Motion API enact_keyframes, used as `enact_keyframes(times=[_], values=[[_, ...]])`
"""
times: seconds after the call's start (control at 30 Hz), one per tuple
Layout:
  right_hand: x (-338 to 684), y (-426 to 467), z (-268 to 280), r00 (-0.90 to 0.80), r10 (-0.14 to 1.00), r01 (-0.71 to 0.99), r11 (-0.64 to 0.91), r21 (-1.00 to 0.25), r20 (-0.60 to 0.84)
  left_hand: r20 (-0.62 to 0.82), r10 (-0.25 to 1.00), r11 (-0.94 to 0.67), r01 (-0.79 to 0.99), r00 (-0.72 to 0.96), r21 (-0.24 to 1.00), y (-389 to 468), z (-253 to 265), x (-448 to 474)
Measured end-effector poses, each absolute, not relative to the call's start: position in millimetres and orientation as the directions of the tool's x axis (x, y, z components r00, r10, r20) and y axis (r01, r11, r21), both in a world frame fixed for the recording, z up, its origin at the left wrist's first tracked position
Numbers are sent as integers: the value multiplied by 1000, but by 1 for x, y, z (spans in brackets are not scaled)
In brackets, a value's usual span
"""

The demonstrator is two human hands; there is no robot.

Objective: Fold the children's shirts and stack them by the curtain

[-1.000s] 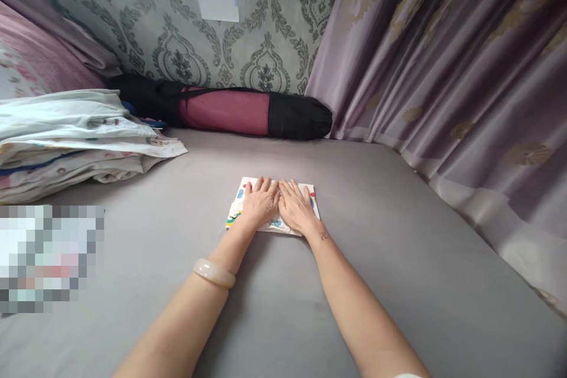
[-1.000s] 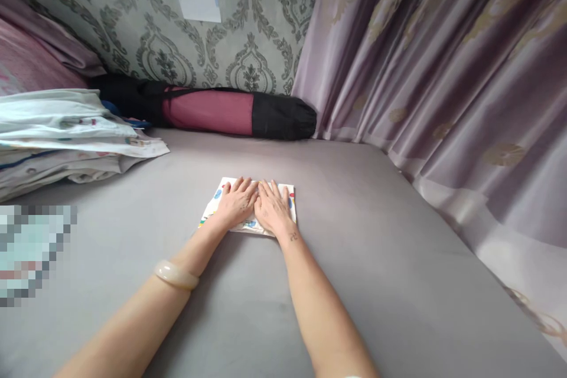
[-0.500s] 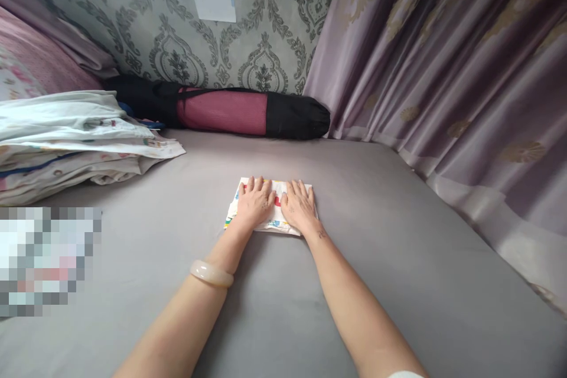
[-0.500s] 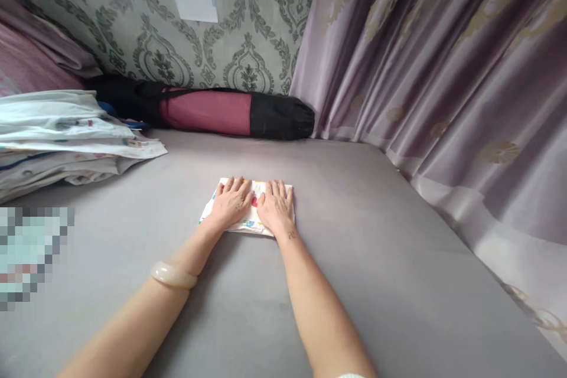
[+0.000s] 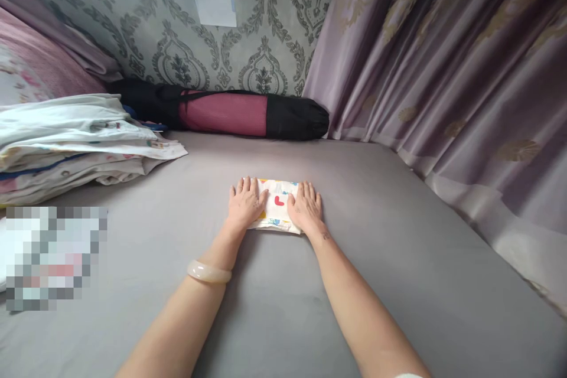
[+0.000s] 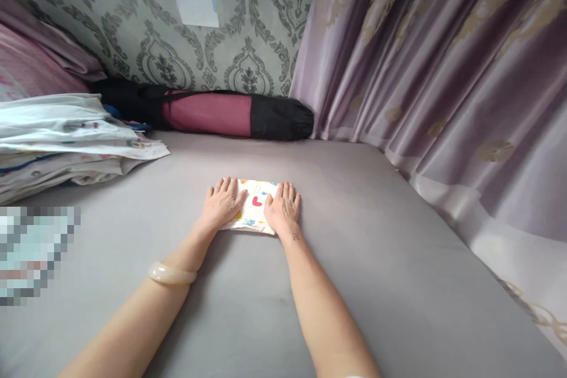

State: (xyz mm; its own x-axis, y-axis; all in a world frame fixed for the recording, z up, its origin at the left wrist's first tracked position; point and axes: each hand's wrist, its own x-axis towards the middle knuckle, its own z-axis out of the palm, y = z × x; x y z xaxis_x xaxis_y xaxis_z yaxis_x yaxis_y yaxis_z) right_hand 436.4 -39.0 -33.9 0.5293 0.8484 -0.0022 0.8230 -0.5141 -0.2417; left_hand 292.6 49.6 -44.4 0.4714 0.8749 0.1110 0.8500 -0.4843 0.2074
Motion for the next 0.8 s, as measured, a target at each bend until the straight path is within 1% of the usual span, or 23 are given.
enact_keyframes(times=[0.2,0.47,0.67,0.8], values=[[438,-46,-34,585,811,790,-577,-210,-27,121,882,-471,858,455,206,49,-42,287],[429,-51,-36,596,803,790,-582,-193,19,135,871,-490,857,473,156,40,-41,289],[417,-53,-36,569,821,811,-550,-198,46,126,869,-494,854,478,167,28,-43,294],[410,-54,-38,521,850,843,-498,-205,80,124,862,-506,848,491,160,19,-42,294]])
